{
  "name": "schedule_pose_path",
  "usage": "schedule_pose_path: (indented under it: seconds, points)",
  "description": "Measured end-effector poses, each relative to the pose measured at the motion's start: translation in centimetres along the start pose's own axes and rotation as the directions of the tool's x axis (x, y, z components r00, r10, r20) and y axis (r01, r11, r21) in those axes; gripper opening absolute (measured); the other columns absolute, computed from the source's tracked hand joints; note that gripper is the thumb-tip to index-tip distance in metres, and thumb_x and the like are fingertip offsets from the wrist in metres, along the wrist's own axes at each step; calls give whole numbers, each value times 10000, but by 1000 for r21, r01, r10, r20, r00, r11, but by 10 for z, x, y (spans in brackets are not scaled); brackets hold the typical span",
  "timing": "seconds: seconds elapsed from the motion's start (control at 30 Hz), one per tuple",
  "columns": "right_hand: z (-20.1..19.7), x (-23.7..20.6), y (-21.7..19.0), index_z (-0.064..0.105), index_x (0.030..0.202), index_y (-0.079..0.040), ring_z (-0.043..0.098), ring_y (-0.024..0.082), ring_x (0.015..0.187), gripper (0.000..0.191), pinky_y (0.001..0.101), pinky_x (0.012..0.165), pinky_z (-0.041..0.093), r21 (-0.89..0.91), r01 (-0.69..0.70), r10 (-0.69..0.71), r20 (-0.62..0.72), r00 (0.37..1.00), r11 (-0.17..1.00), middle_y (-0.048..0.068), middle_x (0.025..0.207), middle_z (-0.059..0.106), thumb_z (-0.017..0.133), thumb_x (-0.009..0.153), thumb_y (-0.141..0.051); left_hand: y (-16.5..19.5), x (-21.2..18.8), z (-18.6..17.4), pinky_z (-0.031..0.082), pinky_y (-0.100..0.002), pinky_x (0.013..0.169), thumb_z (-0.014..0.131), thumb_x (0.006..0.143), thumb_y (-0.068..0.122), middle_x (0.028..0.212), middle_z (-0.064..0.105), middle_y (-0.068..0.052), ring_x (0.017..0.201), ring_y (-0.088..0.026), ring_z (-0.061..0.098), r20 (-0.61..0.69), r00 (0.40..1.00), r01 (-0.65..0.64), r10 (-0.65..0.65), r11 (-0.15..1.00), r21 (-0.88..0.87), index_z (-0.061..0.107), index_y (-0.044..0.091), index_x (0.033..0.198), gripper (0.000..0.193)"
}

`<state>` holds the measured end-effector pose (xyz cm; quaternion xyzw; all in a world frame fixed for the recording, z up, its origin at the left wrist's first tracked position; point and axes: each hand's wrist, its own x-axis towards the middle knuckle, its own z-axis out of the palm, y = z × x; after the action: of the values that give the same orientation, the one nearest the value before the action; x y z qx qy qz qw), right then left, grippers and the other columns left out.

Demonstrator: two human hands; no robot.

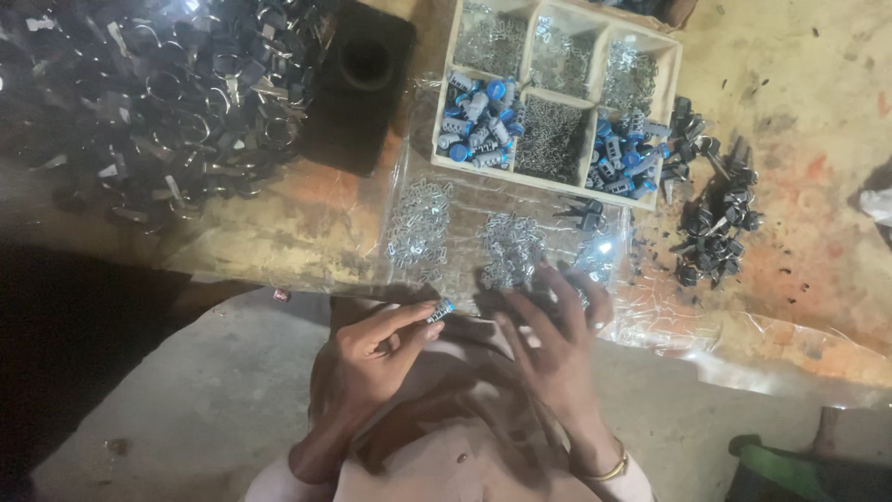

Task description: The person sits at a workbench assembling small electrical terminal components. They pick blue and black plastic parts from a compartment tray, press the parts together by hand to join them, and place the assembled units into a cardboard box, repeating the cycle continuously.

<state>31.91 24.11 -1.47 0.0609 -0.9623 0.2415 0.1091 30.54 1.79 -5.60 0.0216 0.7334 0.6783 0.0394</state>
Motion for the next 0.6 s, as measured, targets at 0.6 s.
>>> schedule_pose_path:
  seconds: [0.6]
  points:
    - [6,-21,5,752,1030,-102,673,197,1027,216,389,1012,385,242,-39,42,-7,999,970,43,1046,758,821,833,-49,-13,2,18,357,-179,458,848,832,19,956,820,-47,569,28,523,38,998,-42,41,999,22,787,49,1100,277]
